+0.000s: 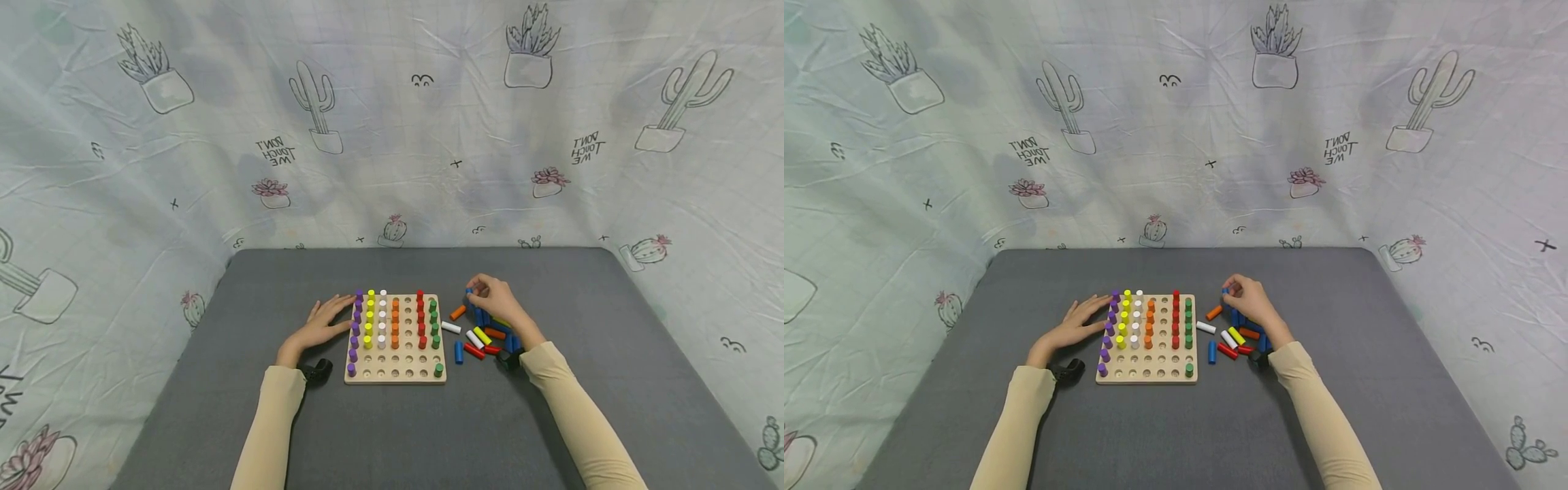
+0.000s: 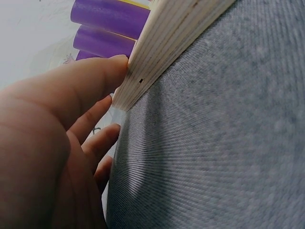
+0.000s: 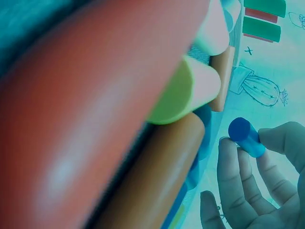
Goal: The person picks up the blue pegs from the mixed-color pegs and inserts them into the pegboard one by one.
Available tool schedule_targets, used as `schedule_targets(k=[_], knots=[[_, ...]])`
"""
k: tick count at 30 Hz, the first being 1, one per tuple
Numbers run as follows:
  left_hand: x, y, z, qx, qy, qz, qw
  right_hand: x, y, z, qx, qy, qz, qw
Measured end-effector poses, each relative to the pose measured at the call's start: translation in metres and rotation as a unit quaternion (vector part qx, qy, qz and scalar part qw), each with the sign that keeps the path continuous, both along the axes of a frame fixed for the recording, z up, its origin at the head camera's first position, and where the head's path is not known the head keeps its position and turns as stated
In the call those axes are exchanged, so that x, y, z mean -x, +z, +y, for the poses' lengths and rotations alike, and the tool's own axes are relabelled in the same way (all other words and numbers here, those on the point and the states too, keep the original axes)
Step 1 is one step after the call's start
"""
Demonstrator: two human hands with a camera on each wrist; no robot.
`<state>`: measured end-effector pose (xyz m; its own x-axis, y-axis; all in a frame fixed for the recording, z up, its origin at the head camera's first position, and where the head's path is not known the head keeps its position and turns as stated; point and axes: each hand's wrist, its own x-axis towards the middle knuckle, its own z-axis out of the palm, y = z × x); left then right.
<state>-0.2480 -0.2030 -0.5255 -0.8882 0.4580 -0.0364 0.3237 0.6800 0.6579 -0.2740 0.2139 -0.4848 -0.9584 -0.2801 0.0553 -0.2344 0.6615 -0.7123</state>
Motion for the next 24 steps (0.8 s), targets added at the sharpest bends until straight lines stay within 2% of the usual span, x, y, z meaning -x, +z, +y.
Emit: schedule_targets(k=[12,24], knots=[[0.003,-0.002,0.001,0.007,0.003,0.013,0.9999,0.002,0.011,-0.008,0.012,0.013,0.024,0.9996],[0.003,-0.006,-0.001,0.001,0.004,0.017,0.9998,0.007,0.013,-0.019,0.042,0.011,0.021,0.9989]])
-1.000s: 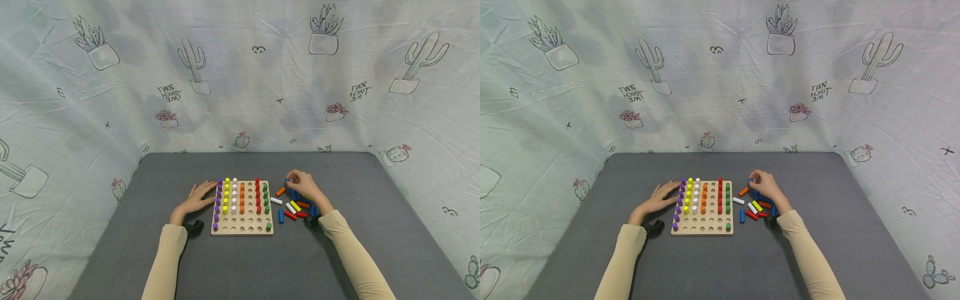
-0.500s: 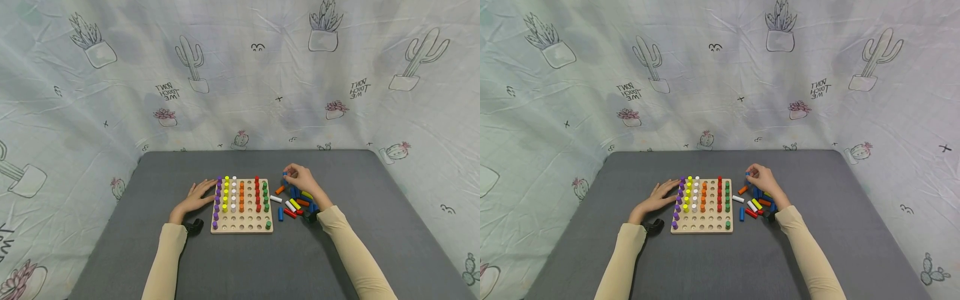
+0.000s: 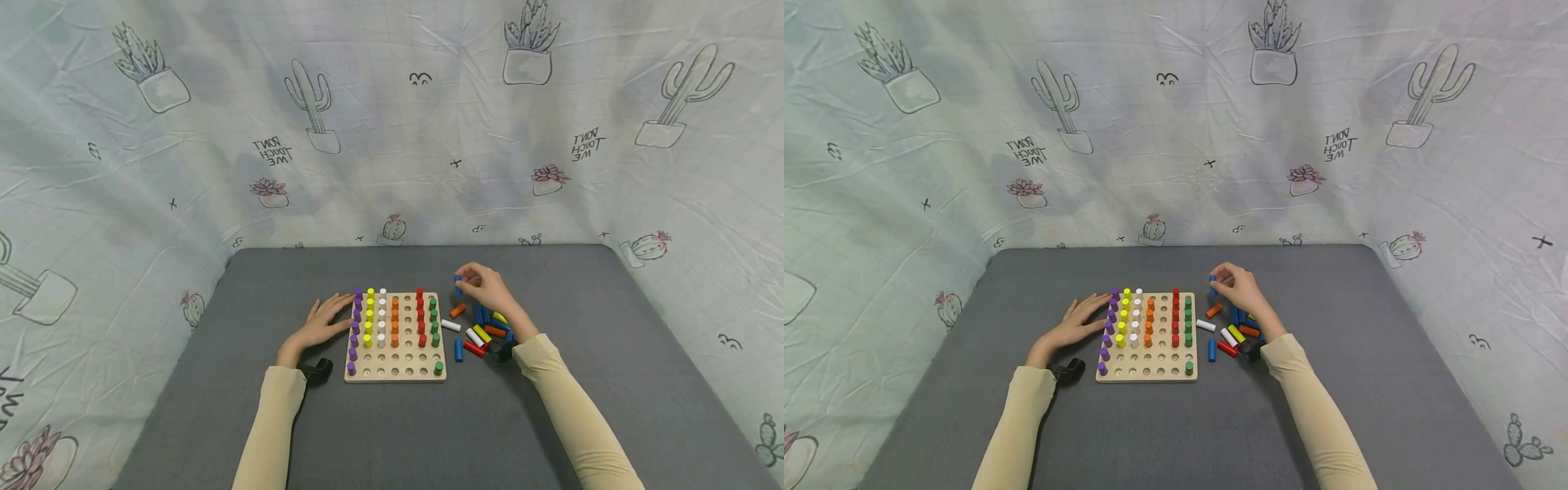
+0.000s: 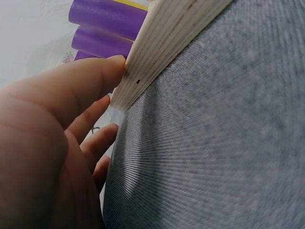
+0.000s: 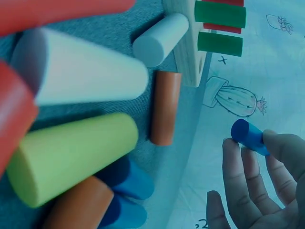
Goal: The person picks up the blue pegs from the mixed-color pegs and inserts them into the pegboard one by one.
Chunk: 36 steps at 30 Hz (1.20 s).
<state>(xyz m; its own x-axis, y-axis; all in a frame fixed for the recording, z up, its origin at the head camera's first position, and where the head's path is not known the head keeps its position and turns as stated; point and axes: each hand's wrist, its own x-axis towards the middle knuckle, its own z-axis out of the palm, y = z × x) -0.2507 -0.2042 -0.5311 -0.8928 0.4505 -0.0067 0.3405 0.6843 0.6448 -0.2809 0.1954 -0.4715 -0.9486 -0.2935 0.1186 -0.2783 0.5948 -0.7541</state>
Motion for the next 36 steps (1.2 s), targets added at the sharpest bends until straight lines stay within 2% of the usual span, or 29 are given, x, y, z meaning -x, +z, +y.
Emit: schedule_targets(k=[5,15,23,31,36], knots=[[-0.001,-0.002,0.000,-0.013,-0.003,0.023,0.9996,0.002,0.002,-0.002,0.014,0.001,-0.009,0.9999],[-0.002,0.002,0.002,0.002,0.005,0.001,1.0000,0.001,0.005,-0.010,0.064,0.006,-0.034,0.9974],[-0.004,-0.002,0.001,-0.006,0.004,0.029,0.9995,0.001,0.006,-0.019,0.072,0.001,-0.022,0.9972],[-0.004,0.002,0.002,0.003,0.013,-0.001,0.9999,0.003,0.005,-0.026,0.082,-0.003,-0.006,0.9966],[-0.003,0.003,0.003,0.010,0.014,-0.003,0.9998,0.004,0.005,-0.030,0.092,0.003,-0.006,0.9957]])
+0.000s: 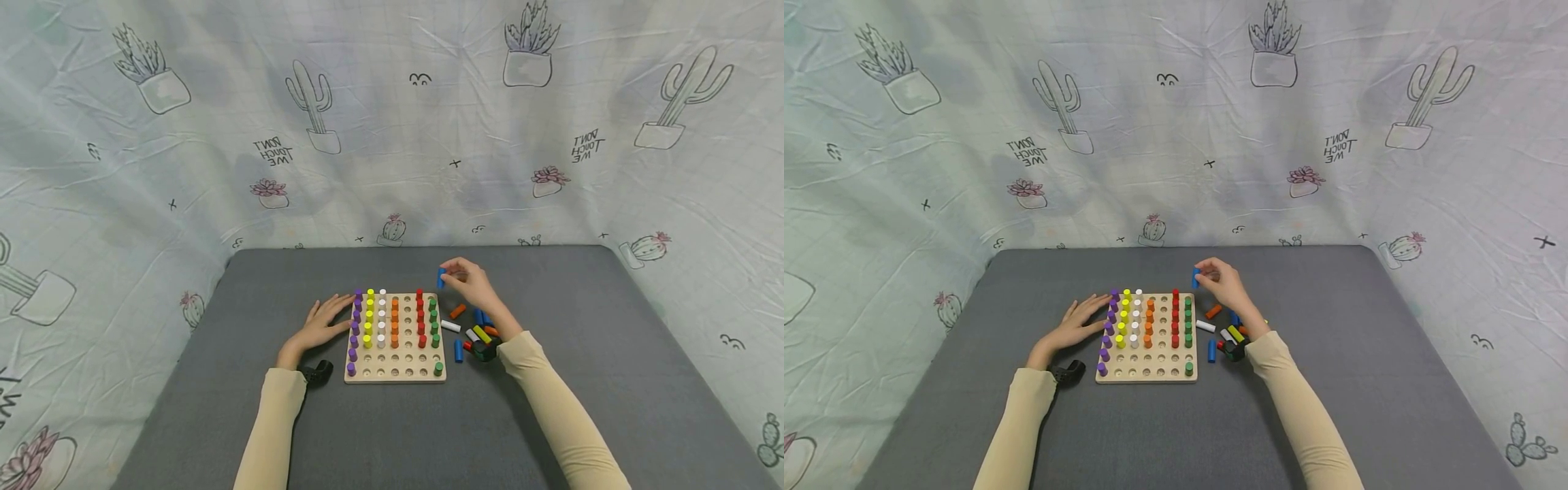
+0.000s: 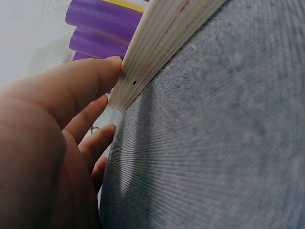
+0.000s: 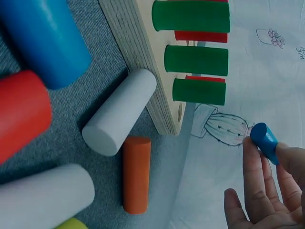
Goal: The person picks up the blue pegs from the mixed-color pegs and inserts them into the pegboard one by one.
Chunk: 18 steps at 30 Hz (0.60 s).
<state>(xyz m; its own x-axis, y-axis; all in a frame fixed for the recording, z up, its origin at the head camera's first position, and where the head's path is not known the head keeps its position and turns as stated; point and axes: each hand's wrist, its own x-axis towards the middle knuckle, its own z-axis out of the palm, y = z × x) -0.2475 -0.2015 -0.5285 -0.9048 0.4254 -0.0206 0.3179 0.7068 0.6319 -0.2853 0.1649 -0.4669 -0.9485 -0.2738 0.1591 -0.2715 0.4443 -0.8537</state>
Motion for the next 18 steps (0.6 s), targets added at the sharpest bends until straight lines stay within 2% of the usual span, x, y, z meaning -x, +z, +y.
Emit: schedule_targets(k=[9,18], knots=[[0.000,0.000,0.000,0.000,0.001,-0.001,1.0000,0.000,-0.002,-0.009,-0.019,0.010,0.002,0.9998],[0.002,-0.004,-0.001,0.000,0.000,0.002,1.0000,0.002,-0.008,-0.018,-0.003,0.030,0.004,0.9995]])
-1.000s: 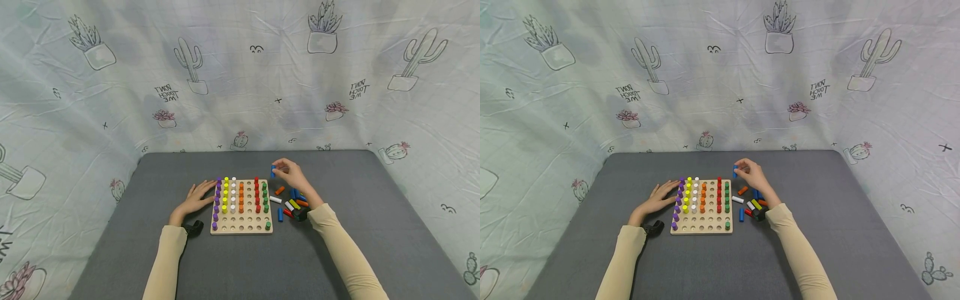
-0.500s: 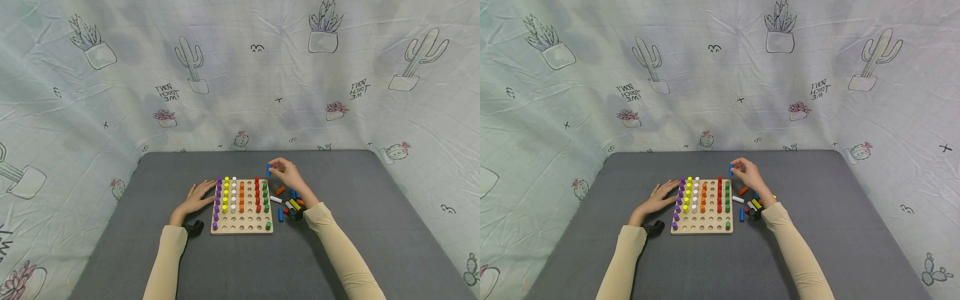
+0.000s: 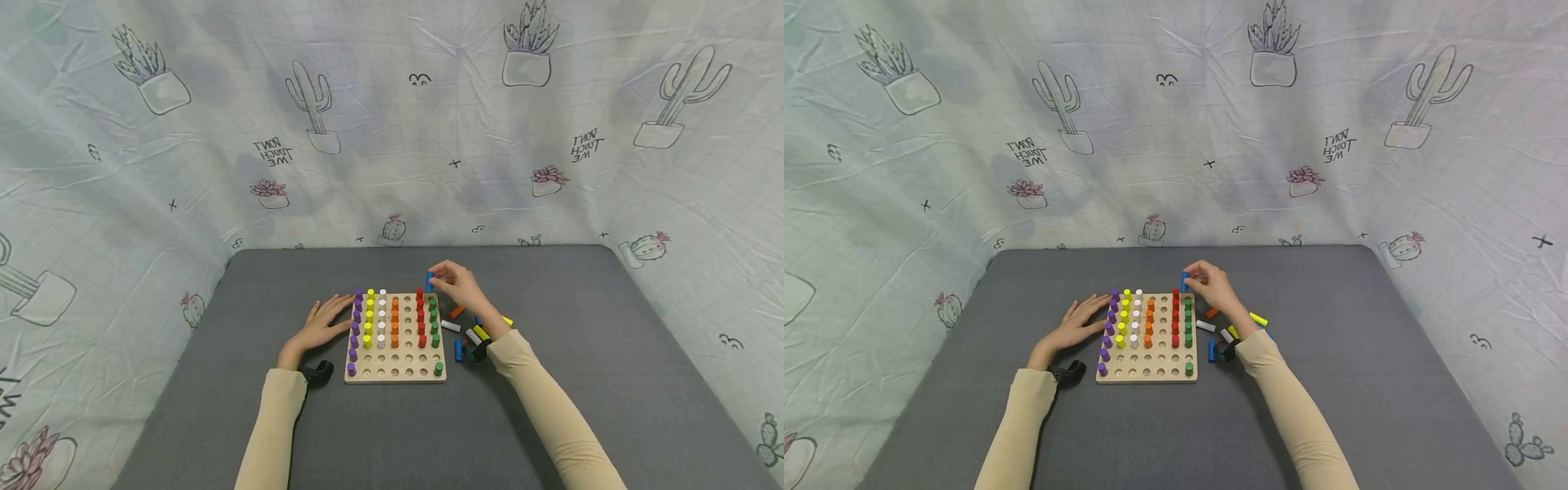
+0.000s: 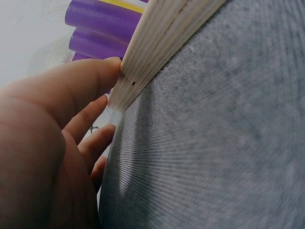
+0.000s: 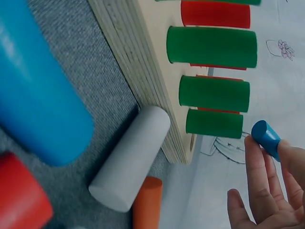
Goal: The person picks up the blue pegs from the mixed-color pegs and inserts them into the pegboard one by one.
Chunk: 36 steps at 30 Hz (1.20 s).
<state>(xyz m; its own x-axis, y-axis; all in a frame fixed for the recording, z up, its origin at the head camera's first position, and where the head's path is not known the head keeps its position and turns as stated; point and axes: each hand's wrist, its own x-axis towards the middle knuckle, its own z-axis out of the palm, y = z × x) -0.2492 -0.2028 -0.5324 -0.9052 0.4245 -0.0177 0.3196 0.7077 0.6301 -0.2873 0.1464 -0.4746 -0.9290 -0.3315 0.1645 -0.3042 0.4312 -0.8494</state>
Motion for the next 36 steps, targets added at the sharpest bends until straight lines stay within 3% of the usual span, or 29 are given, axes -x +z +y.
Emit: schedule_targets(k=[20,36], knots=[[-0.003,0.003,0.001,-0.001,0.009,0.002,1.0000,0.005,-0.001,-0.020,0.000,0.015,-0.003,0.9999],[-0.005,0.003,0.003,-0.005,0.006,0.003,1.0000,0.008,-0.010,-0.033,-0.042,0.036,0.010,0.9984]])
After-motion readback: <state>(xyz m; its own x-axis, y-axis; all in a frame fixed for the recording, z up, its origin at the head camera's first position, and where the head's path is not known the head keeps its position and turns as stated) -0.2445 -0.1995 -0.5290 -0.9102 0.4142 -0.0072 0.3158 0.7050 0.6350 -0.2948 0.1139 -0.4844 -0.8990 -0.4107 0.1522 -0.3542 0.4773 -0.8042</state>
